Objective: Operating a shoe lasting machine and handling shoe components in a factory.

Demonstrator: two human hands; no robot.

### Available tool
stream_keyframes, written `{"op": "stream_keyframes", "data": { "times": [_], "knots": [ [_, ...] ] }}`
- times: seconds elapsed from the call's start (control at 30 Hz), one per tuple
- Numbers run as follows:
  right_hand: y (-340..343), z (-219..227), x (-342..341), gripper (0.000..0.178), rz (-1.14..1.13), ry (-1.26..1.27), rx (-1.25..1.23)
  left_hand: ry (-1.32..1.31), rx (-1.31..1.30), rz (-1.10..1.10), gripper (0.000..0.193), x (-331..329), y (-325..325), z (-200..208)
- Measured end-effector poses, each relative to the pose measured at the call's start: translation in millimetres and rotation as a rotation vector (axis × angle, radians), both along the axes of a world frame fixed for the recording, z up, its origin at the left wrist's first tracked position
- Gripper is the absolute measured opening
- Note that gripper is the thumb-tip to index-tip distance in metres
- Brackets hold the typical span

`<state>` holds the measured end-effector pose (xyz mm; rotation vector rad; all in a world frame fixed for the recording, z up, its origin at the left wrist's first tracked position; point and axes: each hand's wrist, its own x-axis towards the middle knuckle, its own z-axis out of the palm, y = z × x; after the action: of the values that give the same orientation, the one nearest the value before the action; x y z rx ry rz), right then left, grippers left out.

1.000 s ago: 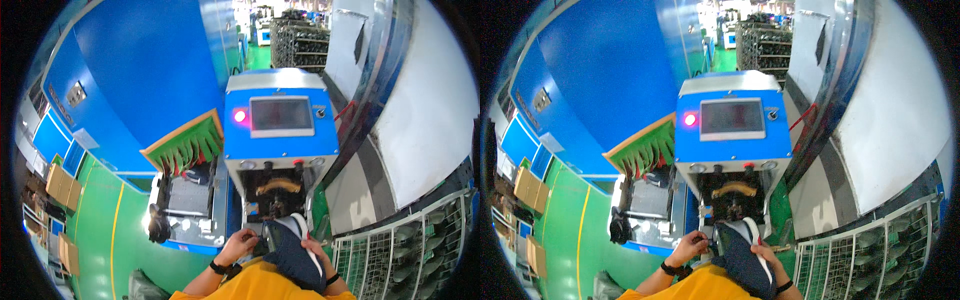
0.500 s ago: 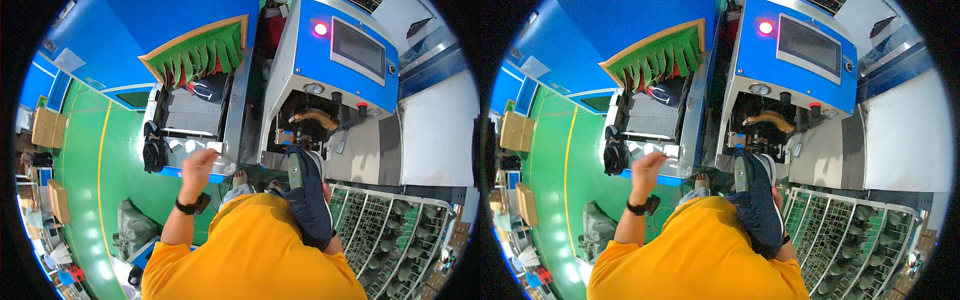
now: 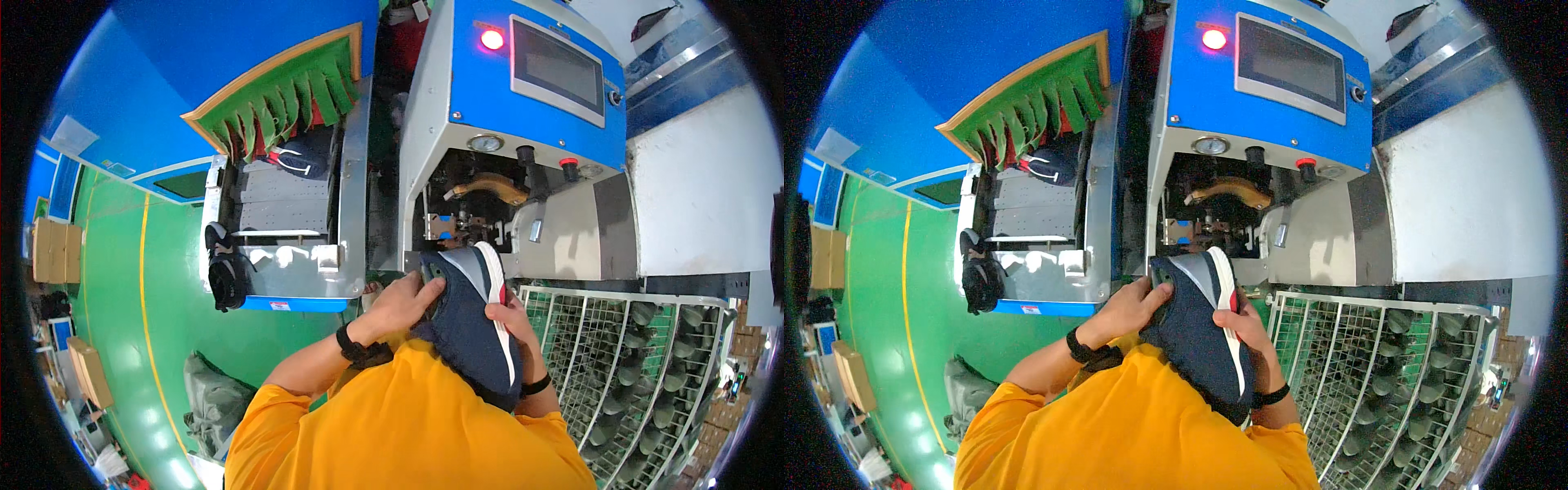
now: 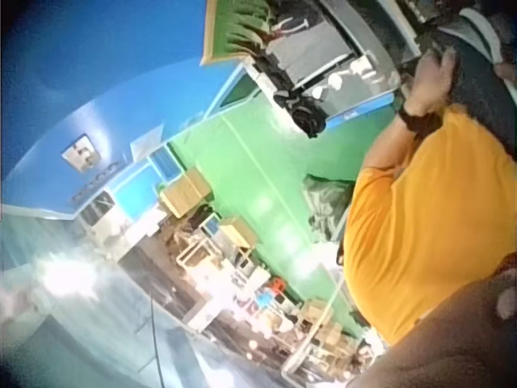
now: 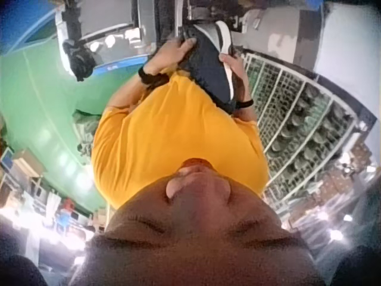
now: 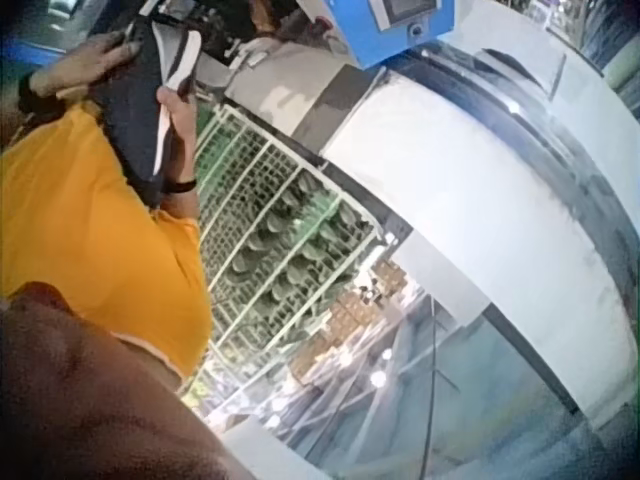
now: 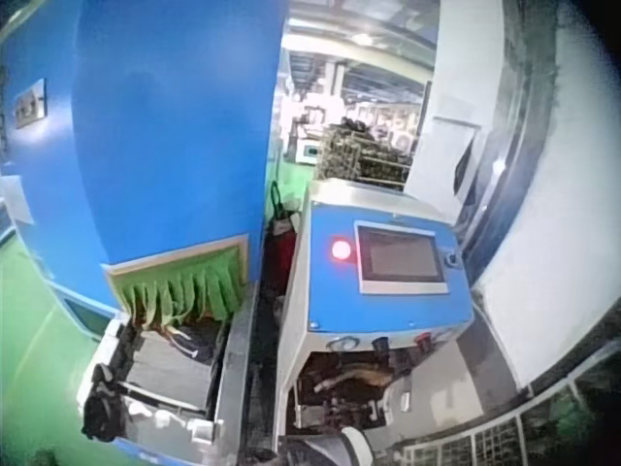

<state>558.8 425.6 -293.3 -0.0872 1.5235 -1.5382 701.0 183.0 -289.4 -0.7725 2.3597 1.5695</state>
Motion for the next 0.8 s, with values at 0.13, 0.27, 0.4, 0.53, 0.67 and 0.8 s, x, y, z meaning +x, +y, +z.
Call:
{"op": "stream_keyframes", "data": {
  "times": [0.13,0.27,0.4,0.53,0.67,0.8],
  "knots": [
    [2.0,25.9,-6.4,0.068,-0.038,0.152,0.057,0.089,-0.165,-0.236,0.044,-12.1,-11.5,-7.6],
    [22.8,12.5,-18.3,0.074,-0.048,0.051,0.094,0.227,0.366,-0.157,0.047,-13.1,10.0,-23.2],
    [27.8,26.5,-29.3,0.085,0.022,0.093,0.177,0.031,0.628,0.077,0.064,-37.9,19.3,-5.2],
    [43.3,18.4,-44.1,0.077,-0.003,0.093,0.16,0.256,-0.107,-0.08,0.054,-56.3,38.6,-17.4],
    [66.5,-16.7,-56.3,0.066,-0.126,-0.022,0.111,0.364,0.441,-0.074,0.034,-49.3,37.1,6.4],
    [79.1,-28.3,-66.3,0.066,-0.236,-0.079,0.002,0.546,0.668,-0.188,0.013,-22.1,25.6,11.0]
  ]
}}
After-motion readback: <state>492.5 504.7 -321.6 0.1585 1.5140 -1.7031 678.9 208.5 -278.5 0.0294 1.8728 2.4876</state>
